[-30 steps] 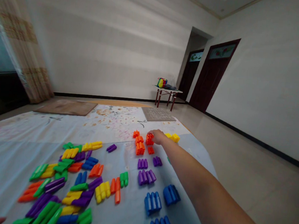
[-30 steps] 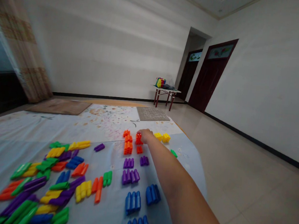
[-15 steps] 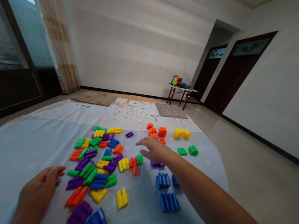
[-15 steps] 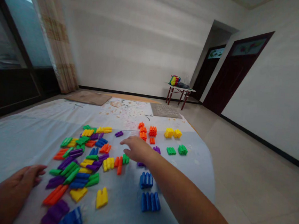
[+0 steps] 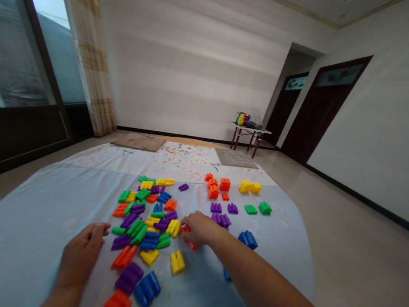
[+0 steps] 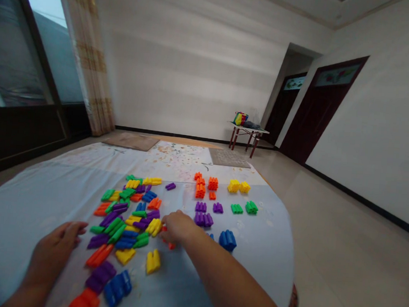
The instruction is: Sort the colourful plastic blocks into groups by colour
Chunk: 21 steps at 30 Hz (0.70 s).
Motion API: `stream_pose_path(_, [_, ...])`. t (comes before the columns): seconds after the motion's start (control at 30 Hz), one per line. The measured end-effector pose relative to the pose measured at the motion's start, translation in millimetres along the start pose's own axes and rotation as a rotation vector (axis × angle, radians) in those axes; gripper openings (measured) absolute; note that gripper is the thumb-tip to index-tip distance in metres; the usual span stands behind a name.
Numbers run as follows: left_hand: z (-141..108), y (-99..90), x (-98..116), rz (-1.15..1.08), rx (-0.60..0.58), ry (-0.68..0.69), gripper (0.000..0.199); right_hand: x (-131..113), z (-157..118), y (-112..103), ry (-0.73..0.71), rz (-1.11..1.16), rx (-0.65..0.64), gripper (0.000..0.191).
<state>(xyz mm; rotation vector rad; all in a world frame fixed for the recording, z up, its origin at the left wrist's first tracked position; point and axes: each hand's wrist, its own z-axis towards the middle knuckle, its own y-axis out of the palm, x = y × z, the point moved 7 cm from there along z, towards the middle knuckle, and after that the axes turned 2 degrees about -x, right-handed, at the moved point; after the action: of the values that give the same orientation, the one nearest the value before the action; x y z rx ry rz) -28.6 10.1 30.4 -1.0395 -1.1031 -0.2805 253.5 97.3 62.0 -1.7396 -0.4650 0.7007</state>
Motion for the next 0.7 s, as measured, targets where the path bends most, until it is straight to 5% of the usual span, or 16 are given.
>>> stream_pose_path(0.17, [-2.3, -1.8, 6.7, 0.015, 0.007, 0.018, 0.038, -11.5, 3.9, -5.0, -0.073, 0.035, 0.154, 0.047])
stream_pose_path(0.3, [-2.3, -4.1, 7.2, 0.012, 0.008, 0.018, 0.035, -24.5, 14.9, 6.4, -0.213, 0.011, 0.146, 0.047])
stream_pose_path(0.53, [4.5, -3.1, -1.3, 0.049, 0.008, -0.001, 0.031, -14.2, 14.0, 1.1, 0.068, -0.086, 0.139, 0.042])
stream_pose_path(0.7, [16.2, 1.2, -18.7, 0.084, 0.037, 0.025, 0.033, -19.5, 15.3, 0.6, -0.007, -0.133, 0.116, 0.042])
